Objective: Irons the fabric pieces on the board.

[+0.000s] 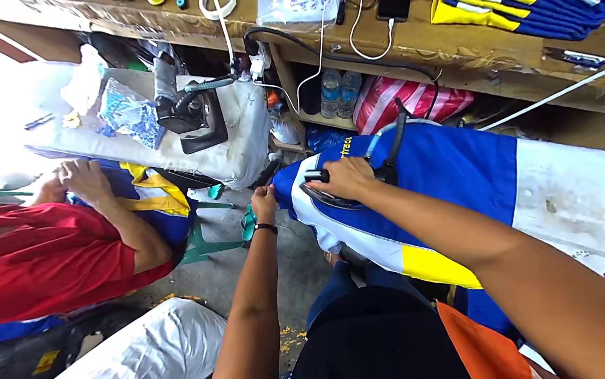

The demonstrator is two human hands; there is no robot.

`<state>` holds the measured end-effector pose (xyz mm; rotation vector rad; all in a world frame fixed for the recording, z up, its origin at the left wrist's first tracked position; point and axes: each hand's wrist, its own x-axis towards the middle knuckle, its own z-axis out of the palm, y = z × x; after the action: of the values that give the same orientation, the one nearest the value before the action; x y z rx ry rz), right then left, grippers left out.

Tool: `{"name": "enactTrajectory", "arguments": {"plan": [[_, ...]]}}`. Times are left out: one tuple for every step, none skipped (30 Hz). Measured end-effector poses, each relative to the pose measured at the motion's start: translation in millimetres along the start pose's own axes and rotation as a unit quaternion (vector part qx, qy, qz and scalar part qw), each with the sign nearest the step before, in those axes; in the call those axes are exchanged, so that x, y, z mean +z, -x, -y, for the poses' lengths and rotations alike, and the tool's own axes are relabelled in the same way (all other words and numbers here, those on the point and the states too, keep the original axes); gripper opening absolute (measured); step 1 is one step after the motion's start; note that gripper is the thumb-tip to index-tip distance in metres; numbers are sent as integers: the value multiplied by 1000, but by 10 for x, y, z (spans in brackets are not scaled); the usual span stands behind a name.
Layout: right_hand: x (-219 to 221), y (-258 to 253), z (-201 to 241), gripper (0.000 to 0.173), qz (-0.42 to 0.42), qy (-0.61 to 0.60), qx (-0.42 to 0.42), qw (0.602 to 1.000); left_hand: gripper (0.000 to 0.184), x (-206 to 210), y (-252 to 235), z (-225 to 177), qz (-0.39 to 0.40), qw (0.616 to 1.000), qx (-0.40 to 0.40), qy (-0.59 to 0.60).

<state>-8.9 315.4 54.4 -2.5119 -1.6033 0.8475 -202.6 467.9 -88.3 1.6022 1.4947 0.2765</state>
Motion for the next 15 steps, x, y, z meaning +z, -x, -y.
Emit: {"name": "enactTrajectory", "arguments": {"plan": [[-57,-117,59,74,-3,-8,6,1000,40,-38,47,18,0,1000,5,3],[-116,-230,103,75,-11,-13,10,1000,44,-92,121,51,2,1000,16,0],[-170,-338,128,76,-21,-18,14,1000,47,-141,184,88,1,1000,25,6],[-212,-436,135,77,-30,-23,19,999,48,-184,245,145,-1,999,33,15],[-242,-508,135,78,-33,-24,27,999,48,-221,304,228,-2,999,42,25],[-261,-547,130,79,-33,-26,31,999,48,-268,355,282,5,998,49,37],[-266,-551,121,79,-31,-25,28,999,46,-311,390,317,13,997,54,50],[-259,-518,106,78,-26,-23,22,999,44,-339,415,348,17,996,53,62],[-247,-447,88,77,-19,-21,13,1000,41,-354,432,384,18,996,49,77],[-225,-350,65,77,-9,-18,3,1000,38,-360,459,428,17,995,42,93],[-184,-228,32,76,5,-16,-8,1000,37,-350,496,485,12,994,33,103],[-116,-90,-18,75,16,-14,-20,1000,35,-324,538,542,7,993,25,112],[-38,63,-77,74,28,-8,-35,999,34,-288,579,591,4,993,17,118],[47,231,-139,73,36,1,-52,998,34,-241,604,628,1,992,9,123],[128,399,-206,71,41,12,-69,997,34,-187,608,639,-1,992,0,124]]}}
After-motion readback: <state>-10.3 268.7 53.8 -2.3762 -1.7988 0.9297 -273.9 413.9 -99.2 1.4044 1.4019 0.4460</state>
